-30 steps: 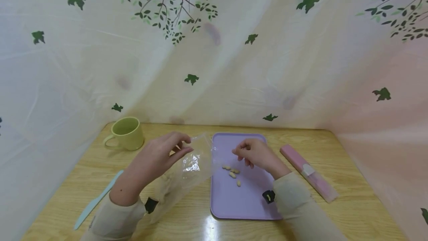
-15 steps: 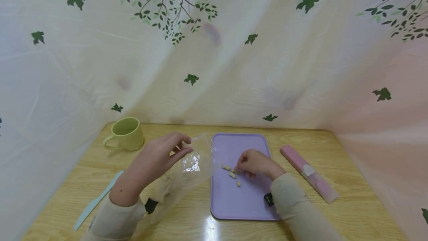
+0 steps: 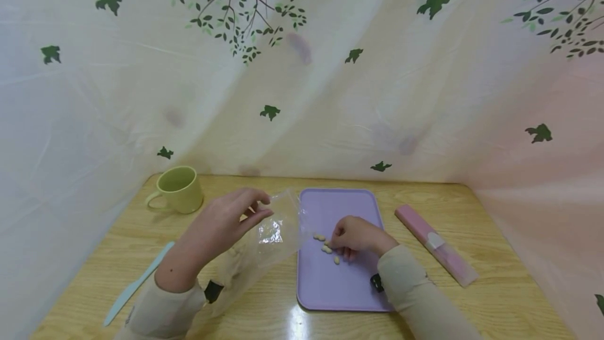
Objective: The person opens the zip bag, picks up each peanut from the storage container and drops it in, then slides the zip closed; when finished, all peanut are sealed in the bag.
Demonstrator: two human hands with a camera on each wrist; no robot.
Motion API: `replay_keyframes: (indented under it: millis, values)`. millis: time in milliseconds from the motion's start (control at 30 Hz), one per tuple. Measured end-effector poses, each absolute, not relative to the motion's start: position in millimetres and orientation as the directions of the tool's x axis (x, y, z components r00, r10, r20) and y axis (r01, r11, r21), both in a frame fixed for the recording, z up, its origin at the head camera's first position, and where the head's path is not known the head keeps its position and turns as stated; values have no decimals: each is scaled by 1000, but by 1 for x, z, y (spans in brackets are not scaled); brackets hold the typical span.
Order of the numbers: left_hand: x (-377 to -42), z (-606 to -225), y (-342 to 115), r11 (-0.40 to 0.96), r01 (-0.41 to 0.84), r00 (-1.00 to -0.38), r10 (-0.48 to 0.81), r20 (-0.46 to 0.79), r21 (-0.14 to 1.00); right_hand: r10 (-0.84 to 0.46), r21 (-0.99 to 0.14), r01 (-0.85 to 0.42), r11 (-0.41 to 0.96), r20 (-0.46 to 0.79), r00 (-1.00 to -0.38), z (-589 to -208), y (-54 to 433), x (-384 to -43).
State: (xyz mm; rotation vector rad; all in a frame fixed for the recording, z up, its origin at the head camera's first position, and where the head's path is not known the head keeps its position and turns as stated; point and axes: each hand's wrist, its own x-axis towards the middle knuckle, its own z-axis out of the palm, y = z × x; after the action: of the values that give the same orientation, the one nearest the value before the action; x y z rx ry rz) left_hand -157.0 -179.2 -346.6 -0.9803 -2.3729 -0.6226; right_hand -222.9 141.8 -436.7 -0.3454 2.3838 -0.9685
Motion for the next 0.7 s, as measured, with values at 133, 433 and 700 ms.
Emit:
replay_keyframes:
  millis: [133,433,700]
  values:
    - [-156,-346,-179,636,740,-620,515,592,221,-417,-707,-38,707,-372,-829,-435,142,-221]
    - [-155,-346,-179,638,735,-626,510,590,228,-418,-729,-112,676,-254,-872,-416,146,-219]
    - [-156,-348,-178,638,738,-619,508,599,221,-399,-802,-126,584,-148,-905,-384,140,-213]
